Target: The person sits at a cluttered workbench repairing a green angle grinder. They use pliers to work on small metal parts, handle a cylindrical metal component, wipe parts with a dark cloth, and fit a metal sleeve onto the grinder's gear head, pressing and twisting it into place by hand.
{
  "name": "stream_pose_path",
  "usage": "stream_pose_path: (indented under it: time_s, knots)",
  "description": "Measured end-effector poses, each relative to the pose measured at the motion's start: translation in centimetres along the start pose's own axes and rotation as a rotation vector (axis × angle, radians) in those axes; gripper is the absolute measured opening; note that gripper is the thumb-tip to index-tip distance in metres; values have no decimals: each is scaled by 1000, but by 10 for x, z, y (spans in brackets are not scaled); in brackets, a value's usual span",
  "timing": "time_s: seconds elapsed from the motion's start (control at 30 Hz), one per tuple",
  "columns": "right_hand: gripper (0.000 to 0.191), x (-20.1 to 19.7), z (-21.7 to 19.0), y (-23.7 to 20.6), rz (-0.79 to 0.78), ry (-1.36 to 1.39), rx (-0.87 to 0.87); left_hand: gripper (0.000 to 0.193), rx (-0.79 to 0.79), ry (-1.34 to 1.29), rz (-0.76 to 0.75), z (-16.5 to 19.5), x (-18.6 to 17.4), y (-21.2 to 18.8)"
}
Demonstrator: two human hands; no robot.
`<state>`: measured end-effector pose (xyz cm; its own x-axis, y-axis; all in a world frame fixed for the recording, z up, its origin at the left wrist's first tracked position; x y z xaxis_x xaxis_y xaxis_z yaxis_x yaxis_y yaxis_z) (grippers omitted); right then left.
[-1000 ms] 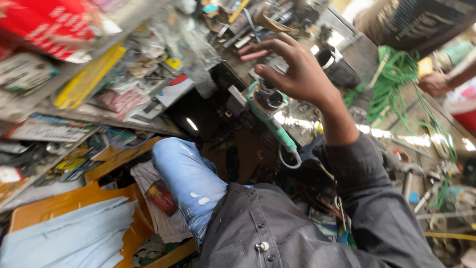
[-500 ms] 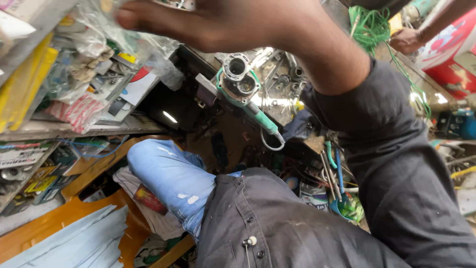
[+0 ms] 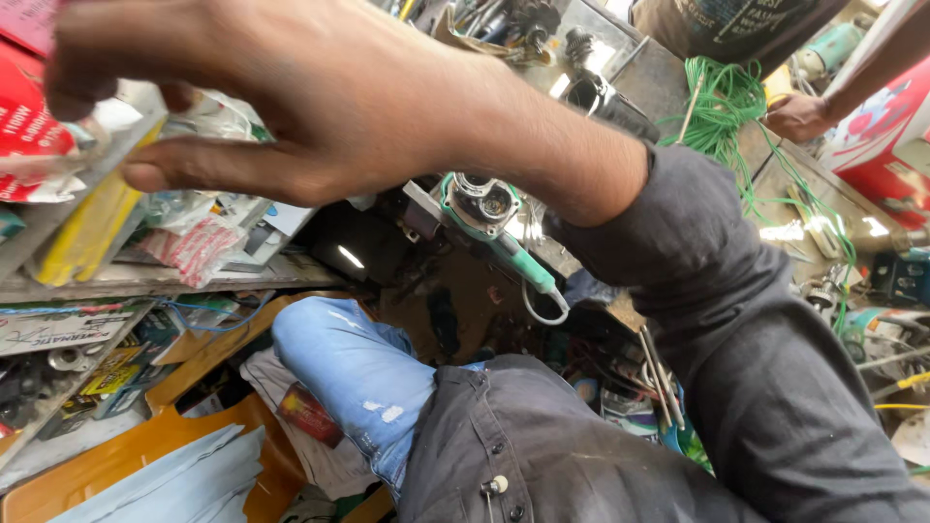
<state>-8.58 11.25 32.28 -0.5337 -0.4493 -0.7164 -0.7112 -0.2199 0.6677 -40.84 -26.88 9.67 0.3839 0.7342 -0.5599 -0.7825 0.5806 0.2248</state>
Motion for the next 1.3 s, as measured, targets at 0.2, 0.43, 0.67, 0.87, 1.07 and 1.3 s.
stream_pose_path:
  time_s: [0.2, 0.43, 0.67, 0.87, 1.07, 1.3]
  knots:
    - [25, -5, -17, -23, -20, 162, 208, 101, 52, -154, -7, 42, 49, -7]
    - [33, 12, -67, -94, 111, 344, 525, 106, 327, -616, -427, 137, 69, -16]
    - [39, 102, -111, -196, 263, 752, 934, 111, 94, -639, -1098, 182, 227, -84]
    - [36, 136, -136, -276, 677, 996, 1211, 118, 302, -656, -1192, 197, 309, -143]
    - [37, 132, -148, -304, 747, 1075, 1196, 117, 246, -767, -1274, 211, 321, -157]
    - [56, 129, -159, -279, 820, 901, 1185, 117, -5, -1100, -1330, 206, 317, -174]
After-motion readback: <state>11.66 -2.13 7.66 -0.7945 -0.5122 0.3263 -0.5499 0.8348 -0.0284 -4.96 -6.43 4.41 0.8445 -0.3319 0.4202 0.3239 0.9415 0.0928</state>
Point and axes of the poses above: each hand's wrist, its own y-axis towards the middle knuckle, its own x-axis out of the palm, z = x × y, the point moved 4 cm from there along y, towards the middle knuckle, and after that the axes turned 6 degrees about -z, right-handed, at the moved point
